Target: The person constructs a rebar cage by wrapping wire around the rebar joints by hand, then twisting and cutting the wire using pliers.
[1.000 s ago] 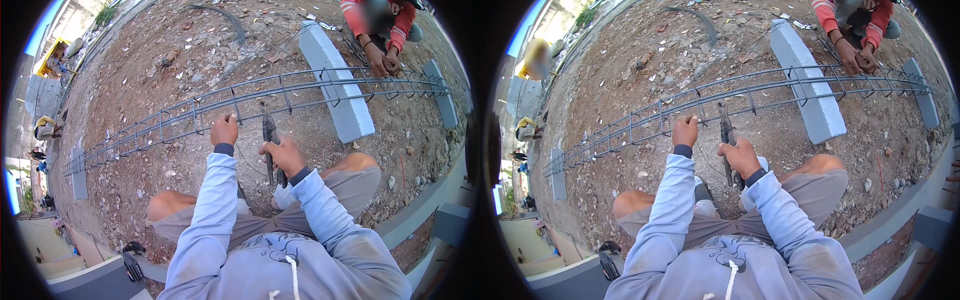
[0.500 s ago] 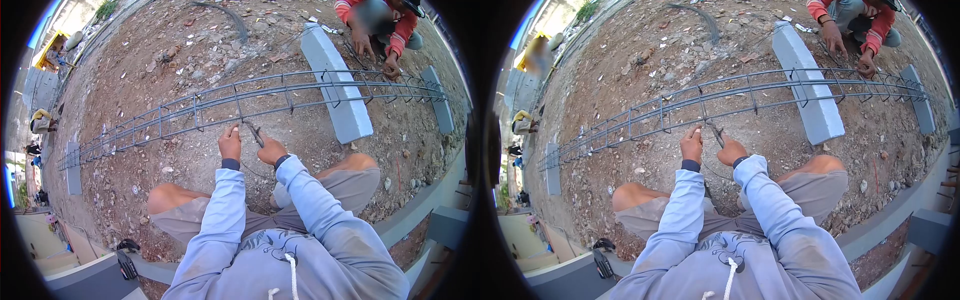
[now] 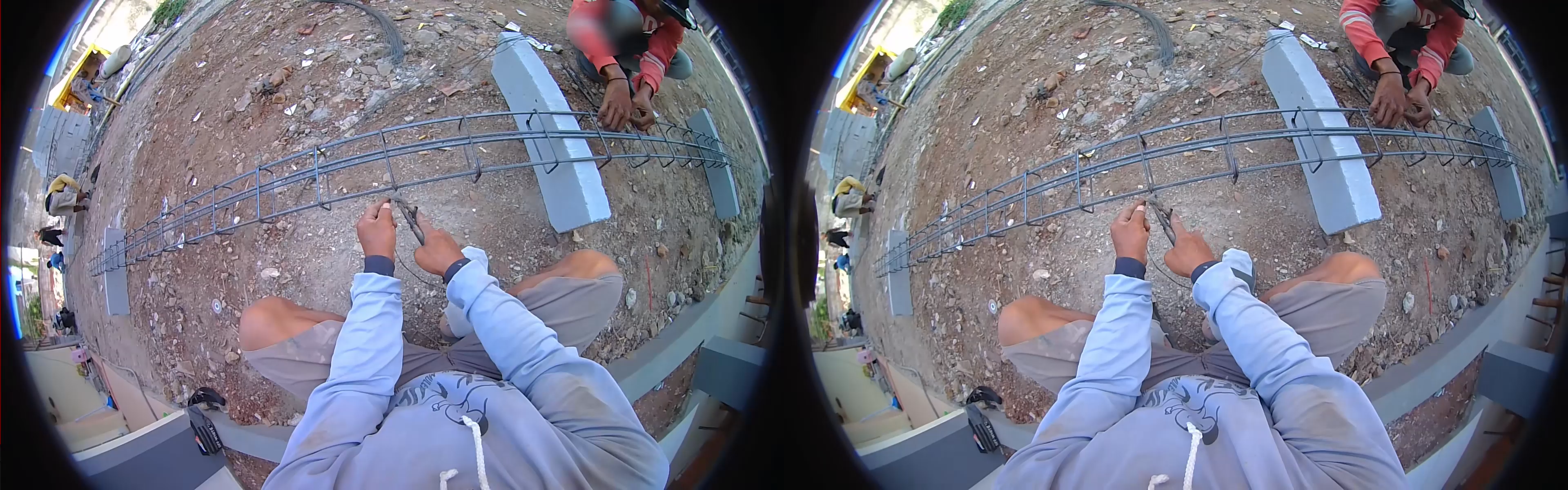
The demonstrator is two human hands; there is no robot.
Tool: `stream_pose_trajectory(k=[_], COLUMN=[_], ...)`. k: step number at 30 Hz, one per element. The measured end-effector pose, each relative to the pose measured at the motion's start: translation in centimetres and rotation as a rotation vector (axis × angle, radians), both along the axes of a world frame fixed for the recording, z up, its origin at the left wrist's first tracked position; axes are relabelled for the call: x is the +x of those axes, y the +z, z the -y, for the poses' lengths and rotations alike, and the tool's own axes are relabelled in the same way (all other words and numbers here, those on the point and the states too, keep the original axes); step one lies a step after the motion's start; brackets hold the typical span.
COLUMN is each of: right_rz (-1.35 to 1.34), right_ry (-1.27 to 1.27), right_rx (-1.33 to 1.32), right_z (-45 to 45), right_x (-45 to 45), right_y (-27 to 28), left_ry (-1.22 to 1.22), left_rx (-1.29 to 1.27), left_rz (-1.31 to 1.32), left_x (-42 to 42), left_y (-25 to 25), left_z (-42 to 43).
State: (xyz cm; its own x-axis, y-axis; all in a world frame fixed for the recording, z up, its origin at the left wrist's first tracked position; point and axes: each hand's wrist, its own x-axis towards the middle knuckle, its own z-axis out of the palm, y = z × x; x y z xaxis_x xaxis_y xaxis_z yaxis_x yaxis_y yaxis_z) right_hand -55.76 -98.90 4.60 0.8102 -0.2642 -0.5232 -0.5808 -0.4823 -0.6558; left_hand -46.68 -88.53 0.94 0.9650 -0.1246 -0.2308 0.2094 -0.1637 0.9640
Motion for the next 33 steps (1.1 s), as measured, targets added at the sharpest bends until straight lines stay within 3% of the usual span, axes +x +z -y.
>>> stream_pose_trajectory(k=[11,17,33], right_rz=[-0.025,0.05,0.041], right_ry=[-0.055,-0.111,-0.142], right_rx=[0.026,0.145,0.153], right_z=[-1.1,-1.6,-1.2], right_x=[-0.2,-0.6,-0.1], right_y=[-0.9,-1.1,-0.3], left_ry=[0.037,-0.001,0.001], left_rx=[-0.075,-0.066,-0.054], left_rz=[-0.171,-0.148,-0.146], left_x=[-0.3,-0.4,-0.4], left_y=[1.8,1.8,2.2], left_z=[0.5,0.3,0.3])
